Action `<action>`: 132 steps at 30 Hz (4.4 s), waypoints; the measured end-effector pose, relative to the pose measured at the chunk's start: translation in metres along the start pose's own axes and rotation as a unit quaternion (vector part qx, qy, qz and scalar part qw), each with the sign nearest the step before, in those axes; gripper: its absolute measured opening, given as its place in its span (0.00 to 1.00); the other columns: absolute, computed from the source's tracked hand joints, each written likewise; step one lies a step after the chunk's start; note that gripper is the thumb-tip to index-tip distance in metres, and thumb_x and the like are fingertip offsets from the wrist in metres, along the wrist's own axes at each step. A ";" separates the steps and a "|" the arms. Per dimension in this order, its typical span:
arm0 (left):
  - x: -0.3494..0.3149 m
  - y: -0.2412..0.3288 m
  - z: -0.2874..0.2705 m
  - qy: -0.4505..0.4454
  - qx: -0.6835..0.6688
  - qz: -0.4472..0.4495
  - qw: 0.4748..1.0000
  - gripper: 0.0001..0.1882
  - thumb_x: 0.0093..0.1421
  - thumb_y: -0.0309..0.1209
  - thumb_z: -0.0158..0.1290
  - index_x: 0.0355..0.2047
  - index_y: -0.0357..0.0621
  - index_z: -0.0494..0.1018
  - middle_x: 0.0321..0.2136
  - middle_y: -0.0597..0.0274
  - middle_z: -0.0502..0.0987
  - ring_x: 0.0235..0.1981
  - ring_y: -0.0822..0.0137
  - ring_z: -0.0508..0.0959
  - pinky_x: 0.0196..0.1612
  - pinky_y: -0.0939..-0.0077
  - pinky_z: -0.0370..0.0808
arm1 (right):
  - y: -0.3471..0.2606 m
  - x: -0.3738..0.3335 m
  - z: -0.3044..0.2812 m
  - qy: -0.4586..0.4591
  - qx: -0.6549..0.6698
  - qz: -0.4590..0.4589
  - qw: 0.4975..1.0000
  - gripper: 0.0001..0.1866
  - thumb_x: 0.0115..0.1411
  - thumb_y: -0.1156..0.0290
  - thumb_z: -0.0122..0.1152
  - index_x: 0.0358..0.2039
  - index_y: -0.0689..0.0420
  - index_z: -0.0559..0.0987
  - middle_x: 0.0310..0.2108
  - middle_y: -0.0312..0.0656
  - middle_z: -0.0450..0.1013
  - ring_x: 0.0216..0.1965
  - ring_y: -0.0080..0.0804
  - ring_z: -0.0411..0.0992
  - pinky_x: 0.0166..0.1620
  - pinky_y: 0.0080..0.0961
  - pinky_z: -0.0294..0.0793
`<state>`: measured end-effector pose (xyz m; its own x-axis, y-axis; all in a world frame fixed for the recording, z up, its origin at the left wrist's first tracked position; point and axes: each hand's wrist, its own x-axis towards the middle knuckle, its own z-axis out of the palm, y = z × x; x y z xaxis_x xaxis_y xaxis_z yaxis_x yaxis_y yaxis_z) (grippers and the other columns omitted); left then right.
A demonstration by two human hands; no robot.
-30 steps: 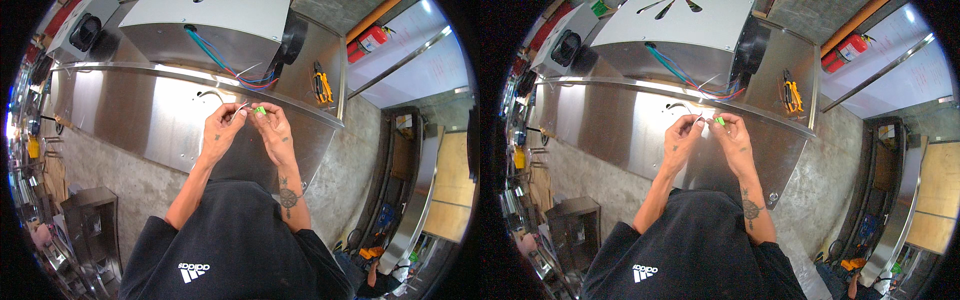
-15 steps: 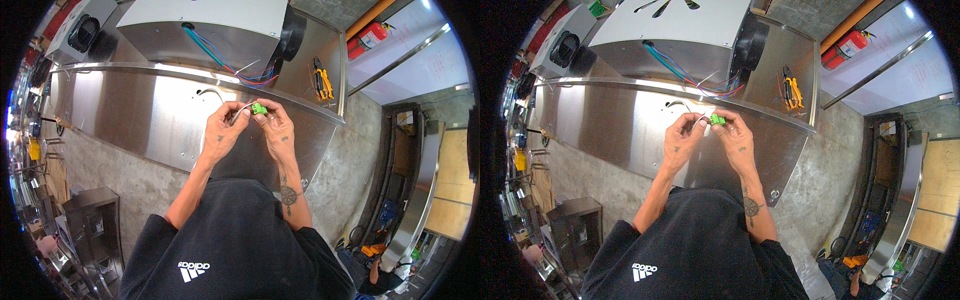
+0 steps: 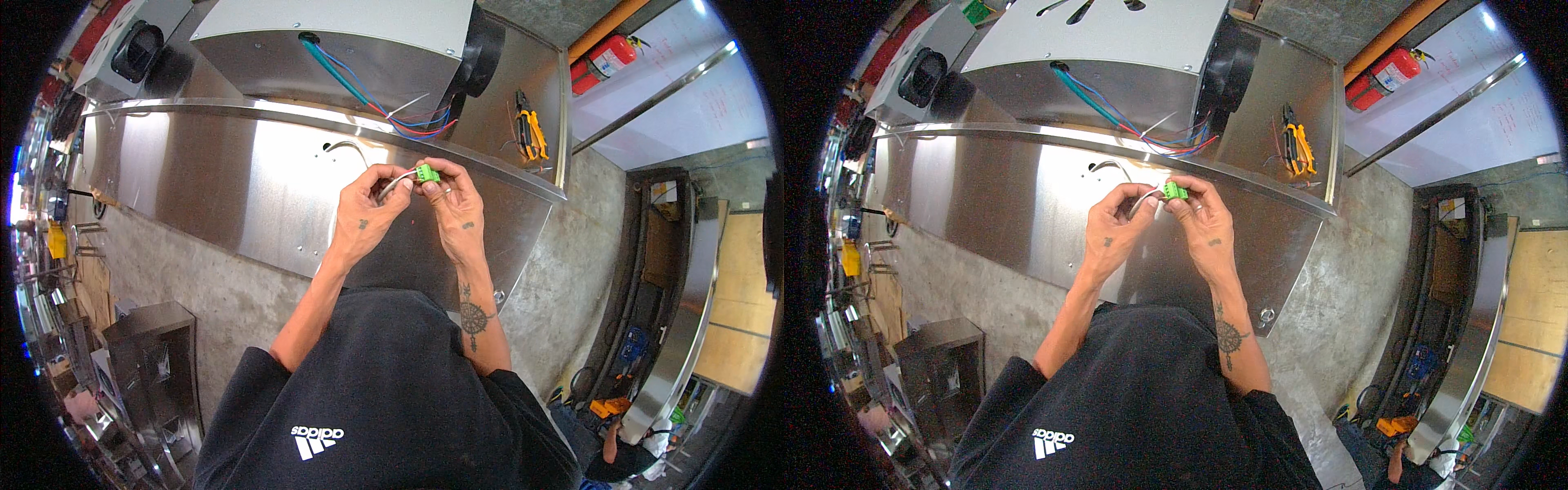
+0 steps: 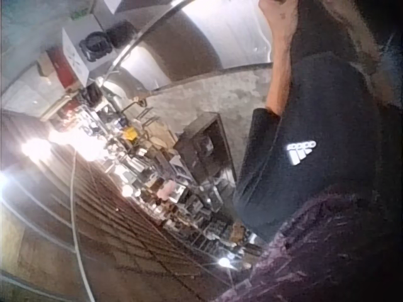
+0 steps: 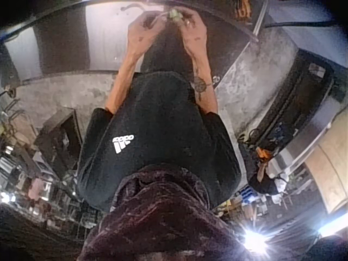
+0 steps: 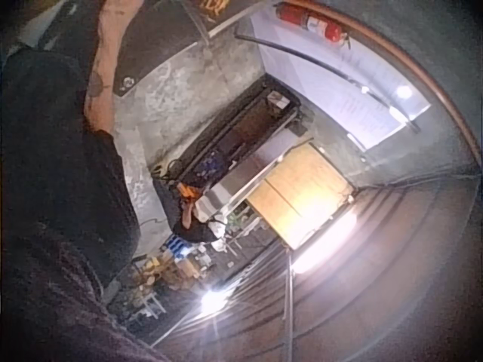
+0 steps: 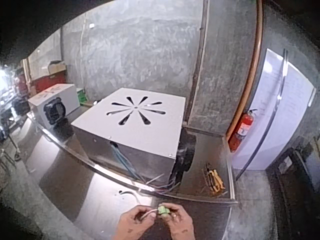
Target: The person strips insulation from several colored wires using wire strippers and then inserts the exposed ends into a green terminal block. The person works at a stainless steel counter in a commercial kitchen environment.
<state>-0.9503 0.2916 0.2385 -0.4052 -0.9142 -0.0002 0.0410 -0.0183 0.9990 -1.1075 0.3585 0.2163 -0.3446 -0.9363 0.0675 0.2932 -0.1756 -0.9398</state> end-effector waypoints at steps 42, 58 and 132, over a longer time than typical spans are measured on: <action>0.000 -0.005 0.002 0.025 0.128 0.066 0.989 0.12 0.71 0.31 0.64 0.49 0.35 0.83 0.30 0.63 0.82 0.29 0.78 0.76 0.33 0.78 0.74 | -0.015 0.000 0.012 0.031 -0.254 -0.103 0.961 0.17 0.69 0.87 0.65 0.57 0.63 0.83 0.57 0.44 0.76 0.56 0.27 0.78 0.57 0.22 0.82; 0.002 -0.010 -0.001 -0.003 0.105 0.026 0.994 0.13 0.73 0.30 0.62 0.52 0.34 0.80 0.34 0.64 0.83 0.34 0.78 0.77 0.37 0.78 0.76 | -0.011 0.001 0.012 0.038 -0.283 -0.104 0.953 0.16 0.69 0.85 0.66 0.56 0.63 0.83 0.55 0.45 0.78 0.52 0.27 0.80 0.52 0.22 0.83; -0.003 -0.013 -0.005 -0.035 0.098 0.106 0.989 0.17 0.71 0.28 0.62 0.58 0.39 0.79 0.39 0.64 0.81 0.30 0.77 0.70 0.35 0.77 0.72 | -0.036 -0.002 0.018 0.047 -0.189 -0.104 0.975 0.33 0.73 0.76 0.68 0.75 0.59 0.68 0.53 0.45 0.78 0.53 0.29 0.78 0.59 0.31 0.80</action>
<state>-0.9453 0.2930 0.2256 -0.4690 -0.8589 0.2059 -0.0435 0.2553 0.9659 -1.1018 0.3613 0.2563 -0.4467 -0.8574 0.2554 -0.1359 -0.2172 -0.9666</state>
